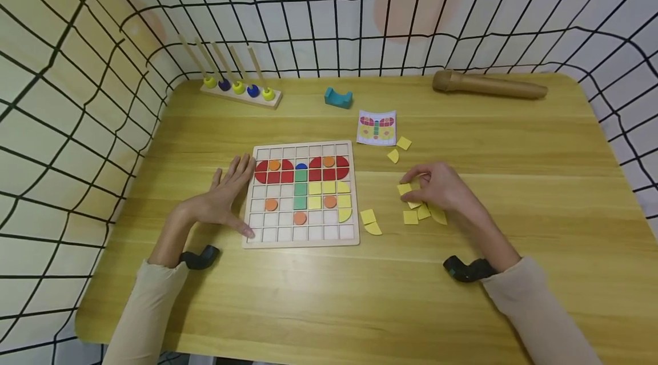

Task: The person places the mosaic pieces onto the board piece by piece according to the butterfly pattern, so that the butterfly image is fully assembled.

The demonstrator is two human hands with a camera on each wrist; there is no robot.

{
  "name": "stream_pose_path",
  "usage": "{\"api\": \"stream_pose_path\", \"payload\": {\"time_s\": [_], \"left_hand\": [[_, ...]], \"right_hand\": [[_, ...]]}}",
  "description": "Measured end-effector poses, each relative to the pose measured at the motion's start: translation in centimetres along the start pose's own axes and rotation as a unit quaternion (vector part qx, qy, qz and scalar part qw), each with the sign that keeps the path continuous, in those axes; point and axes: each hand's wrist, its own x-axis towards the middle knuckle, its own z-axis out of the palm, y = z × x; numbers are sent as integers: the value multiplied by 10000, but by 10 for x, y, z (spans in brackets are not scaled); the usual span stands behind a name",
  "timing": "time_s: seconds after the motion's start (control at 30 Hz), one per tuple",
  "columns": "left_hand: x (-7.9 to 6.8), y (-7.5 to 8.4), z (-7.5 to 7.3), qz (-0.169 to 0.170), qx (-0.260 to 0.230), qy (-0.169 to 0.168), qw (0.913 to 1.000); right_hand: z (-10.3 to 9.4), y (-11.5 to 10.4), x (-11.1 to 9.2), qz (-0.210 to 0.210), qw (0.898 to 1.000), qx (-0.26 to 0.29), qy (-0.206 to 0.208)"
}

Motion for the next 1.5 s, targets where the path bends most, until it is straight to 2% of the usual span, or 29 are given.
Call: {"api": "stream_pose_path", "payload": {"time_s": [0.3, 0.5, 0.73, 0.87, 1.2, 1.5], "left_hand": [[1, 2, -2, -30, -24, -4, 10000], [0, 4, -3, -70, 47, -23, 10000], [4, 6, -4, -137, 34, -48, 9999], [5, 5, -3, -136, 66, -63, 9999], [4, 5, -4, -125, 58, -60, 9999], [3, 6, -4, -82, 37, -60, 9999]], "right_hand": [[0, -2, -4, -1, 9994, 225, -266], [2, 0, -8, -53, 10000, 55, -39], [15, -9, 2, -322, 9986, -31, 412], [20, -14, 4, -327, 9973, -126, 644], [21, -16, -4, -484, 9975, 249, 455], [17, -7, 0, -389, 9969, 117, 678]]}}
